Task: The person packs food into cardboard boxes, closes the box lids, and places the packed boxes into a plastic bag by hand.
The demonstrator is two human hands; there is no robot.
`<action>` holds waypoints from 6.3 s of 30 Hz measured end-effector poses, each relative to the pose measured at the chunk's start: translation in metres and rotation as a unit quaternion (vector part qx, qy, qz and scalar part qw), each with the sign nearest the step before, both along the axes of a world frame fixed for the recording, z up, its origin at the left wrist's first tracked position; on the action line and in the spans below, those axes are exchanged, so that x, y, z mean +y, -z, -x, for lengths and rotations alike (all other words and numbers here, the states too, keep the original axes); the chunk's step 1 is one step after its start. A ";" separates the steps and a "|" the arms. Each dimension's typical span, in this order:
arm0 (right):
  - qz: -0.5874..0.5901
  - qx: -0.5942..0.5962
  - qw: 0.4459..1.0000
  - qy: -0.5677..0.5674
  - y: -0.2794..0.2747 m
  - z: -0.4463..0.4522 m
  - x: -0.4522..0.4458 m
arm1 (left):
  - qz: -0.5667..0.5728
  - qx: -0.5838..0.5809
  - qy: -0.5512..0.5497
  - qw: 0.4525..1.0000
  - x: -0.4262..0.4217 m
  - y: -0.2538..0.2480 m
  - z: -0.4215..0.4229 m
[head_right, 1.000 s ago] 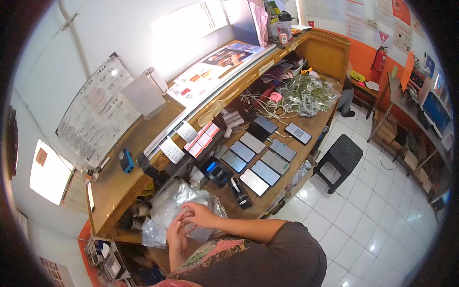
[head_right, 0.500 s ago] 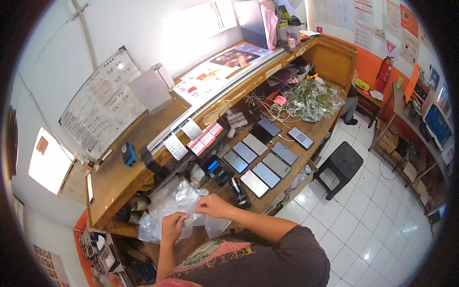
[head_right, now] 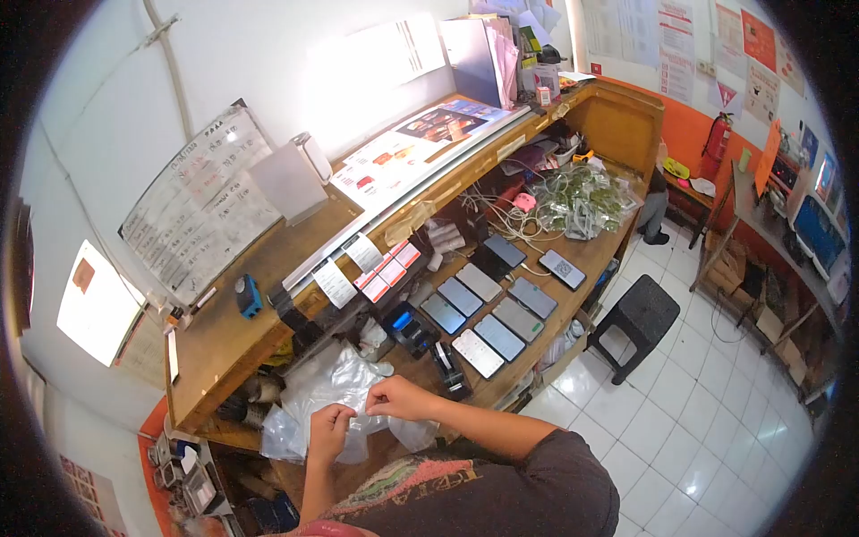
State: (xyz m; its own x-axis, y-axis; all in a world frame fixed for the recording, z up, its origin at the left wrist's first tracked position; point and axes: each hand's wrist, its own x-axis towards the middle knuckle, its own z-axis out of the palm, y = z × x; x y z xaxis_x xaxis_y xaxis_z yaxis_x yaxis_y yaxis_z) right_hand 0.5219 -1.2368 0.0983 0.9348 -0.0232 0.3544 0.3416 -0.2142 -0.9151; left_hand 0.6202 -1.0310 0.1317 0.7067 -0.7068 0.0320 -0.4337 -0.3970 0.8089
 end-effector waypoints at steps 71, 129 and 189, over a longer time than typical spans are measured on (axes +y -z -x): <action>-0.069 0.160 0.985 0.006 0.032 0.019 0.035 | 0.090 0.000 -0.029 0.996 0.005 0.047 0.018; -0.712 0.107 0.690 -0.079 0.106 0.013 0.057 | 0.373 0.556 -0.300 0.679 0.053 0.138 0.014; -0.248 0.216 0.878 0.347 0.129 0.001 -0.003 | 0.215 0.070 -0.247 0.942 0.060 0.076 0.029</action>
